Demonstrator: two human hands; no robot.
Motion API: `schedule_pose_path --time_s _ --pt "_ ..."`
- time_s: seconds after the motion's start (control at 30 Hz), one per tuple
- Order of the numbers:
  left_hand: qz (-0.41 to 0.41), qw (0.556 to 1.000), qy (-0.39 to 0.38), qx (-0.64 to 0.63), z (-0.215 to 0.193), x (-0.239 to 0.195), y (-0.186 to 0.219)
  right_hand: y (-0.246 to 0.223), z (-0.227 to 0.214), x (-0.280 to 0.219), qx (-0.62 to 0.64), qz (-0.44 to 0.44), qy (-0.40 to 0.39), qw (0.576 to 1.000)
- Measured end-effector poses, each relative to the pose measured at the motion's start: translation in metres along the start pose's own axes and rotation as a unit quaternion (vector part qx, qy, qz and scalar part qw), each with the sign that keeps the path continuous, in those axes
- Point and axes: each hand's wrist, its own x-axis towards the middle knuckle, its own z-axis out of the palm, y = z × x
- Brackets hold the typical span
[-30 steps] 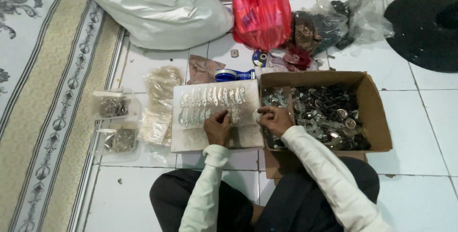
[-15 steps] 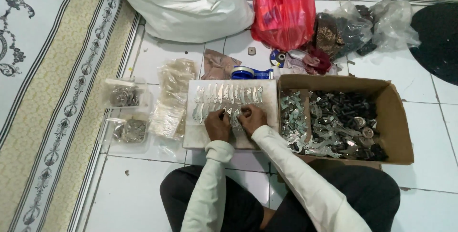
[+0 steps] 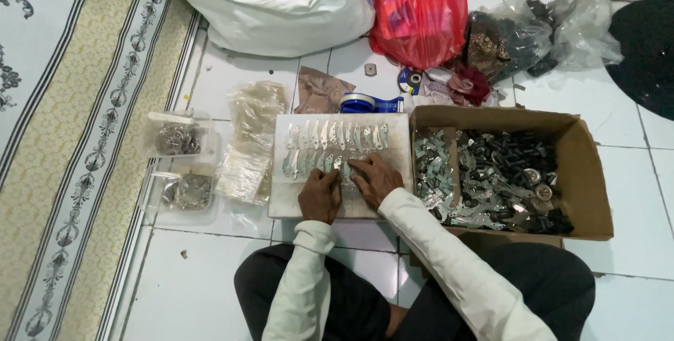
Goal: Sorting and bagging small metal components from a bulk box into individual plastic bags.
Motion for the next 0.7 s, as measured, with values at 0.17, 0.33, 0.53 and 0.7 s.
schedule_pose_path --time_s 0.17,0.33,0.53,0.7 --pt "-0.01 1.0 0.014 0.006 0.009 0.001 -0.005 0.001 0.008 0.004 -0.009 0.007 0.011 1.0" --pt "-0.023 1.0 0.021 -0.004 0.012 0.001 -0.007 -0.007 0.006 0.001 -0.012 0.019 0.027 0.999" --pt "-0.004 0.999 0.052 0.002 0.016 0.0 -0.007 -0.007 0.014 -0.002 0.014 0.033 0.092 0.995" --pt "0.002 0.997 0.072 0.039 0.017 -0.002 -0.005 -0.013 0.009 -0.002 0.025 0.045 0.082 0.995"
